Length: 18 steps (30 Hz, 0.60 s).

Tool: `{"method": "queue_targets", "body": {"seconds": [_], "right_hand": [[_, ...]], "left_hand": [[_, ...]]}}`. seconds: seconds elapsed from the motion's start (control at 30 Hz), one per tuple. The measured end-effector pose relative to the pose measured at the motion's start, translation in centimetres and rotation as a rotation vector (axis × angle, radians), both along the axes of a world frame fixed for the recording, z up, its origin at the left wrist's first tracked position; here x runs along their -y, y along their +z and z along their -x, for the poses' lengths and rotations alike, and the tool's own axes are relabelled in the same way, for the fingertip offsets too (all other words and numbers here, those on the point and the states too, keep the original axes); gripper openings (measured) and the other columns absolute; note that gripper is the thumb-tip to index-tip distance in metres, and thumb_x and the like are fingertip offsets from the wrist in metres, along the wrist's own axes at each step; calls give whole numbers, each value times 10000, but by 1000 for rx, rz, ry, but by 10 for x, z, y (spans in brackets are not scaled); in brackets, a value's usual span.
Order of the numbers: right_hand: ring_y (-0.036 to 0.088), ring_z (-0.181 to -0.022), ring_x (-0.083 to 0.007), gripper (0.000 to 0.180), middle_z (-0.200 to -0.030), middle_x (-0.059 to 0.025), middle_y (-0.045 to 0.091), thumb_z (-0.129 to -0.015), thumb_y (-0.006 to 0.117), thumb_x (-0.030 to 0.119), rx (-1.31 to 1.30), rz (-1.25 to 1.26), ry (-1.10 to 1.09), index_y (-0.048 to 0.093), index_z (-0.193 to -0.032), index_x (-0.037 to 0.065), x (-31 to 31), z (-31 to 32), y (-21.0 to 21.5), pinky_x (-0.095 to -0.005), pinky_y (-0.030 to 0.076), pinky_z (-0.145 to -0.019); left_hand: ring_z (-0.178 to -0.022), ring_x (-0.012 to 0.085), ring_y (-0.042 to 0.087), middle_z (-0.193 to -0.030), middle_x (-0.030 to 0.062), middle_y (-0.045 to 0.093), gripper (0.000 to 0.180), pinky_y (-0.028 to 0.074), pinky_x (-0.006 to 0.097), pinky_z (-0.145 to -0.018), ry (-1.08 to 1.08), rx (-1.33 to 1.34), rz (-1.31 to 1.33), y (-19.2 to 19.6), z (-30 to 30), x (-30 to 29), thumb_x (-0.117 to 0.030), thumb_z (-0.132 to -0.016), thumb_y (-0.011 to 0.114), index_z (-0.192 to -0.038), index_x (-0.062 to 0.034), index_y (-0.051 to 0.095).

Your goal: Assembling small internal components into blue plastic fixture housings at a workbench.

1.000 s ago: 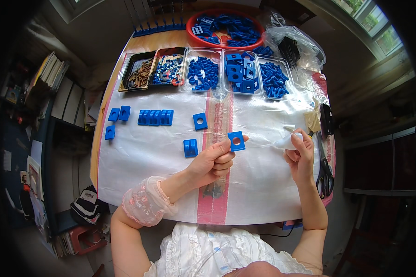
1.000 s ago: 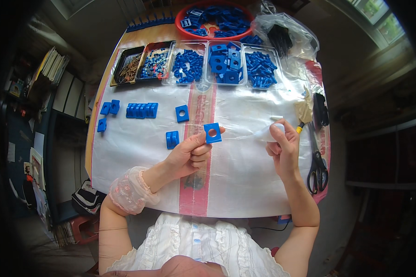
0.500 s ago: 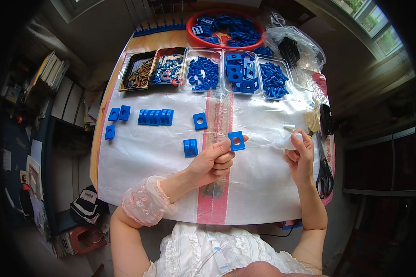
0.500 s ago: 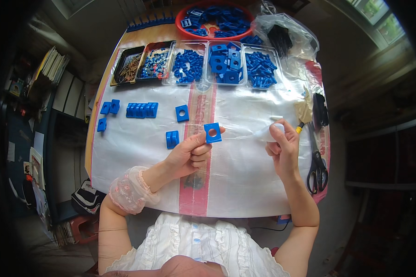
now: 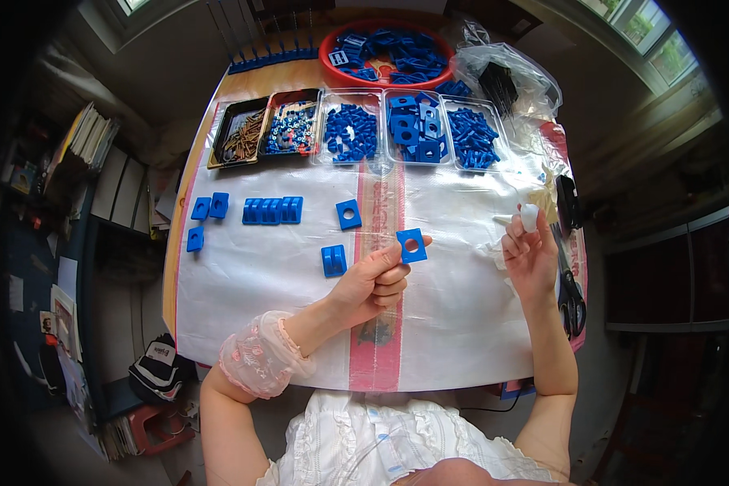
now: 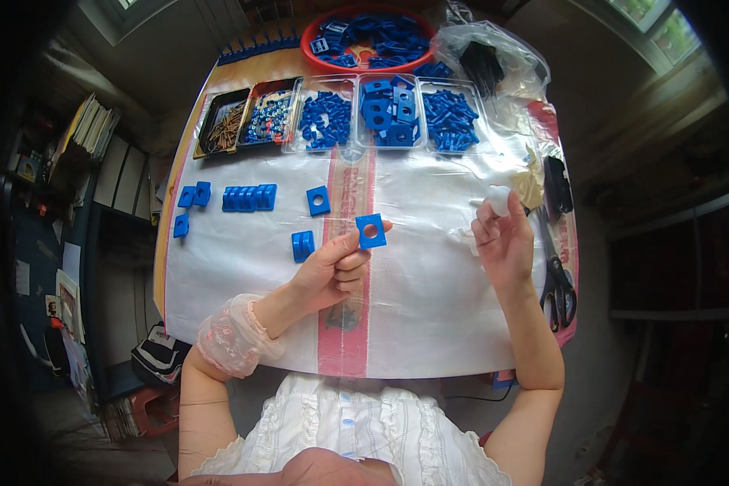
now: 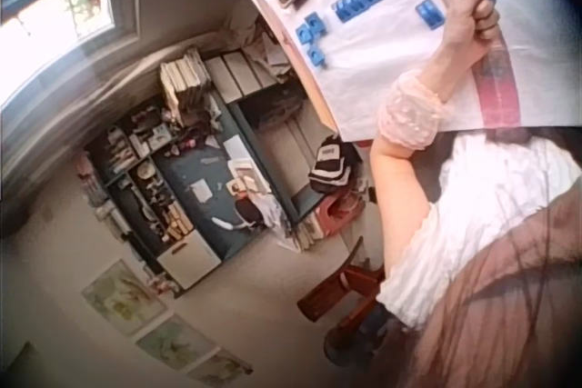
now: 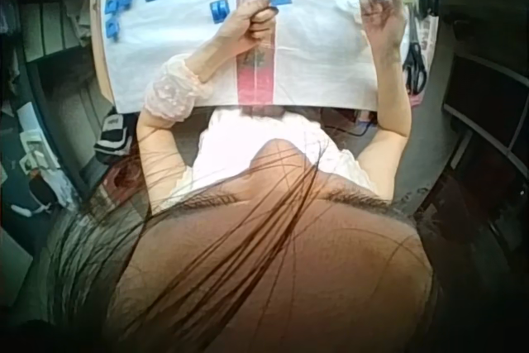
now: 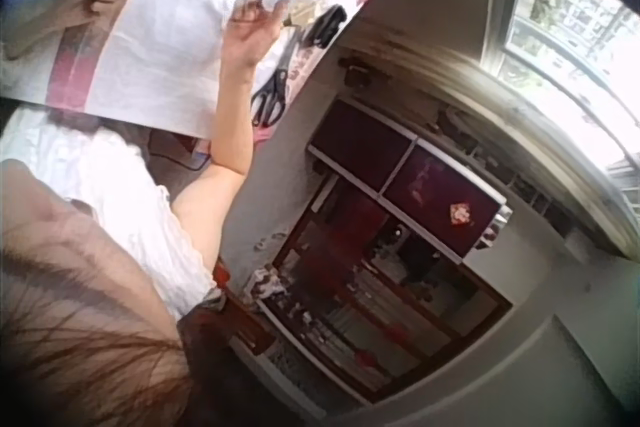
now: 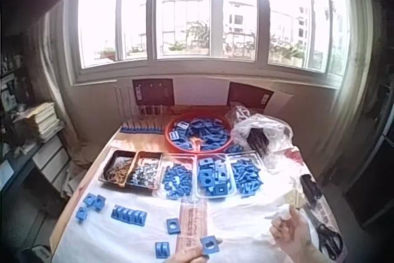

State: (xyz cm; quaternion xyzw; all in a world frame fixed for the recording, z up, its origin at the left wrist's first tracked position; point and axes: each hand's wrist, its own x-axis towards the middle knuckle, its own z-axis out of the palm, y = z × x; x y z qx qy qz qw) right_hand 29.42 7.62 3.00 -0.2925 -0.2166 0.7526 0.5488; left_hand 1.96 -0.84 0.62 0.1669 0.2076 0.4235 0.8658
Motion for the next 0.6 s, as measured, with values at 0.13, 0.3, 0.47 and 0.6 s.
{"method": "queue_targets", "body": {"seconds": [0.13, 0.3, 0.47, 0.6], "right_hand": [[514, -718, -97, 314, -904, -104, 631, -998, 548, 269, -124, -94, -83, 560, -1198, 28, -10, -8, 4, -238, 448, -660], [622, -865, -135, 268, -1039, -161, 649, -941, 638, 151, 3, -359, -141, 563, -1157, 12, -21, -25, 18, -250, 532, -819], [664, -980, -158, 179, -1058, -154, 662, -901, 666, 67, 264, -475, -153, 586, -1059, 40, -29, -32, 26, -246, 539, -881], [660, -1014, -170, 204, -1056, -127, 674, -893, 666, 84, 429, -433, -71, 597, -1078, 37, -30, -21, 35, -277, 512, -903]], "left_hand": [[-516, 16, 217, -615, -93, 214, 507, 188, 178, -455, -3, 2, 3, -2, 0, -1, -376, -1053, 394, -1461, -79, 341], [-519, 16, 215, -618, -91, 212, 506, 190, 177, -458, -1, -3, -5, -1, 0, 0, -372, -1053, 398, -1463, -81, 342], [-518, 18, 212, -617, -88, 211, 494, 186, 179, -454, 0, -5, -3, 1, -1, 0, -363, -1053, 400, -1458, -82, 359], [-519, 20, 211, -616, -86, 205, 490, 187, 181, -451, 3, 0, -5, -1, 0, 0, -361, -1053, 401, -1455, -82, 368]]}}
